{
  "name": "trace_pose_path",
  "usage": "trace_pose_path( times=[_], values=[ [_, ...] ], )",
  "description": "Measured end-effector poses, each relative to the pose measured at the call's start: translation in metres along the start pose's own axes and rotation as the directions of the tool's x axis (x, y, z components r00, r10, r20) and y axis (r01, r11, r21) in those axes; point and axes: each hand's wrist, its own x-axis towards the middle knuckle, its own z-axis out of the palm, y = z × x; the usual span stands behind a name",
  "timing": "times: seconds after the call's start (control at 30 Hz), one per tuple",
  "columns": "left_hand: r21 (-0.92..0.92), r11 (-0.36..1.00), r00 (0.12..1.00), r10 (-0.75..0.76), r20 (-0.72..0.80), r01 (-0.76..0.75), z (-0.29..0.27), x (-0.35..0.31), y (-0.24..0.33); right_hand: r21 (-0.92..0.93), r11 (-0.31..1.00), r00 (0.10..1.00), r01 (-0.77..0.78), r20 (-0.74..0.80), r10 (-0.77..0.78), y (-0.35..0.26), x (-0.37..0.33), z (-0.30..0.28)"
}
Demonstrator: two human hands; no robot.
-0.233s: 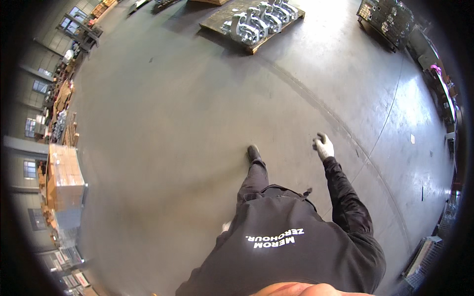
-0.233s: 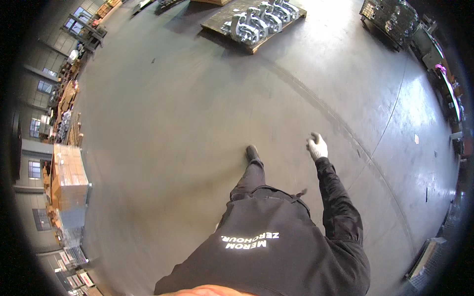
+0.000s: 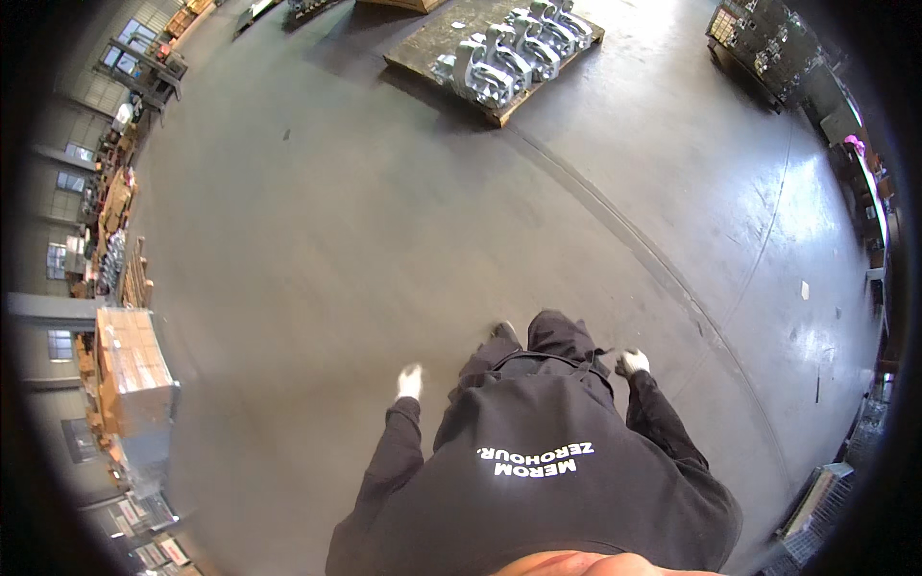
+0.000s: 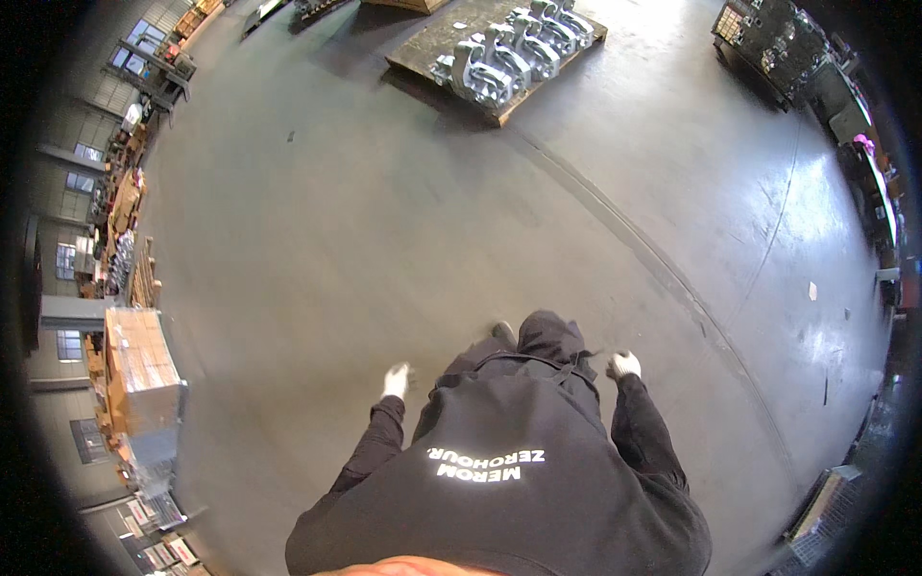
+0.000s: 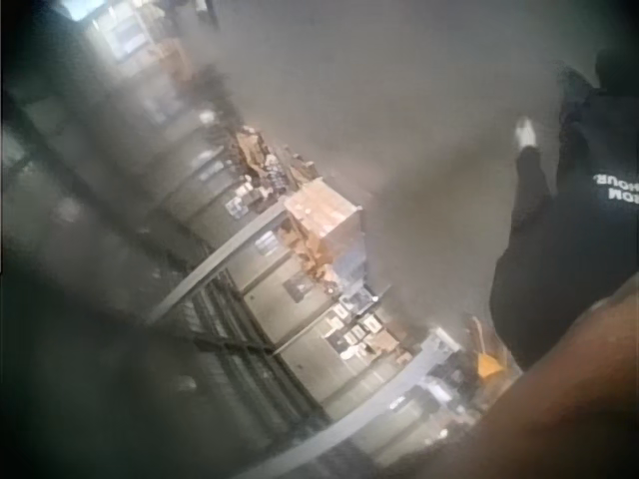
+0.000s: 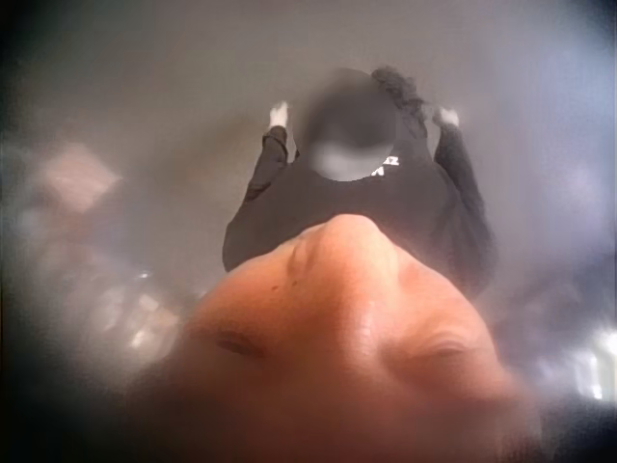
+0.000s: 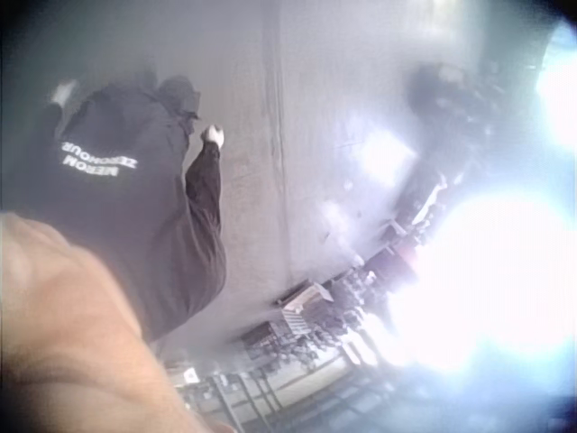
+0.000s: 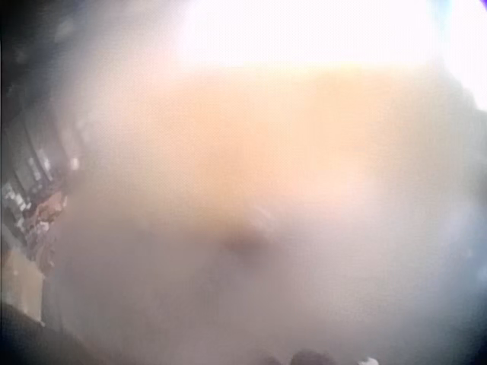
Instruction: The person walks through a warehouse, picks up a stack of metal castings, and places them into a wire bin. They then return to a pallet, pick up individual castings, and place them onto a wooden board. Finally, they use a handheld tool to tap or mark each casting on the board.
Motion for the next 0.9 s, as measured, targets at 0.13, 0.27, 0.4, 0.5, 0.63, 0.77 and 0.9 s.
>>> trace_pose_path(
  times=[0.13, 0.27, 0.4, 0.5, 0.63, 0.77, 0.9],
  values=[
    [-0.212, 0.926, 0.943, 0.329, 0.055, -0.311, 0.011, 0.095, 0.247, 0.360, 0.888, 0.918, -0.286, -0.161, 0.361, 0.002, 0.071, 0.020],
    [-0.229, 0.933, 0.958, 0.287, 0.006, -0.278, 0.044, 0.180, 0.380, -0.726, 0.680, 0.994, -0.102, -0.050, 0.096, -0.063, 0.151, 0.083],
    [-0.172, 0.978, 0.976, 0.148, 0.158, -0.121, 0.093, 0.248, 0.449, 0.174, 0.976, 0.987, -0.132, -0.070, 0.146, -0.237, 0.233, 0.214],
    [0.022, 0.992, 0.982, 0.118, 0.149, -0.123, 0.128, 0.280, 0.501, 0.160, 0.974, 0.987, 0.158, -0.009, -0.158, -0.435, 0.267, 0.335],
    [0.074, 0.992, 0.975, 0.087, 0.202, -0.103, 0.166, 0.329, 0.597, -0.278, 0.718, 0.761, 0.638, 0.081, -0.644, -0.686, 0.252, 0.461],
    [0.186, 0.974, 0.967, 0.080, 0.240, -0.127, 0.207, 0.416, 0.708, 0.018, 0.780, 0.754, 0.625, 0.247, -0.609, -0.826, 0.262, 0.544],
    [0.191, 0.966, 0.926, 0.091, 0.367, -0.171, 0.262, 0.531, 0.843, 0.022, 0.893, 0.890, 0.450, 0.072, -0.450, -0.856, 0.329, 0.603]
  ],
)
